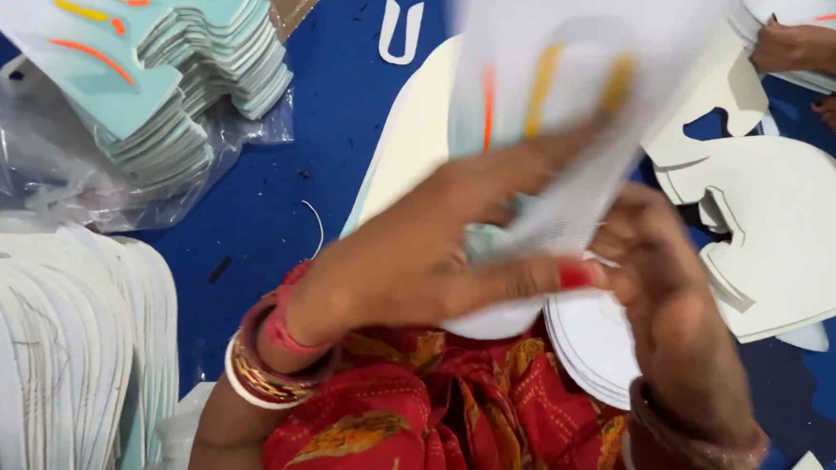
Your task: The person sorts and stacks white shoe upper components with decorative orange accents.
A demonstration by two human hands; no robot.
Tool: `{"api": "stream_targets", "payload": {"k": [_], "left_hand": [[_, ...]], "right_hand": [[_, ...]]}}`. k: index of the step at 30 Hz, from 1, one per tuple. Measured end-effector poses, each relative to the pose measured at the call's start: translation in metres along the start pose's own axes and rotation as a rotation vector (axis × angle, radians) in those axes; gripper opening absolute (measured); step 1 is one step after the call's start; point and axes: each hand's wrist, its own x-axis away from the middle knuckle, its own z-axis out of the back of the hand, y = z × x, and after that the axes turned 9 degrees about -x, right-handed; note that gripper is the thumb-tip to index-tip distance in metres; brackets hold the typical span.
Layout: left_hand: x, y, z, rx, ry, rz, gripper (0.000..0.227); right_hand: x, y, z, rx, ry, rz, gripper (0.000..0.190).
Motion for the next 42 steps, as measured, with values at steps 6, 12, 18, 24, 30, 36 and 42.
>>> {"api": "stream_targets", "payload": {"k": [6, 12, 18, 24, 30, 36, 42], "left_hand": [[0.005, -0.022, -0.028, -0.014, -0.236, -0.268, 0.054], [0.013, -0.012, -0.039, -0.315, -0.2, -0.296, 0.057], [0.005, -0.072, 0.009, -0.039, 0.215, 0.104, 0.073], [0.013, -0.183, -0.01, 0.443, -0.117, 0.26, 0.069], [0.025, -0.143, -0.002, 0.297, 0.139, 0.302, 0.046], [0.032, -0.143, -0.005, -0.366, 0.268, 0.251, 0.051], [0.035, -0.17, -0.009, -0.224, 0.239, 0.24, 0.066]], "right_hand": [[-0.006, -0.032, 0.006, 0.276, 0.025, 0.013, 0.074], [-0.017, -0.035, 0.02, 0.21, 0.176, -0.144, 0.068], [0.001, -0.04, 0.036, 0.496, 0.219, -0.19, 0.059], [-0.003, -0.036, 0.049, 0.797, 0.184, 0.025, 0.056], [-0.043, -0.014, 0.068, 0.719, 0.271, -0.444, 0.046], [-0.062, 0.046, 0.09, 0.685, 0.08, -0.164, 0.049], [-0.073, 0.086, 0.094, 0.491, 0.137, -0.173, 0.042]]}}
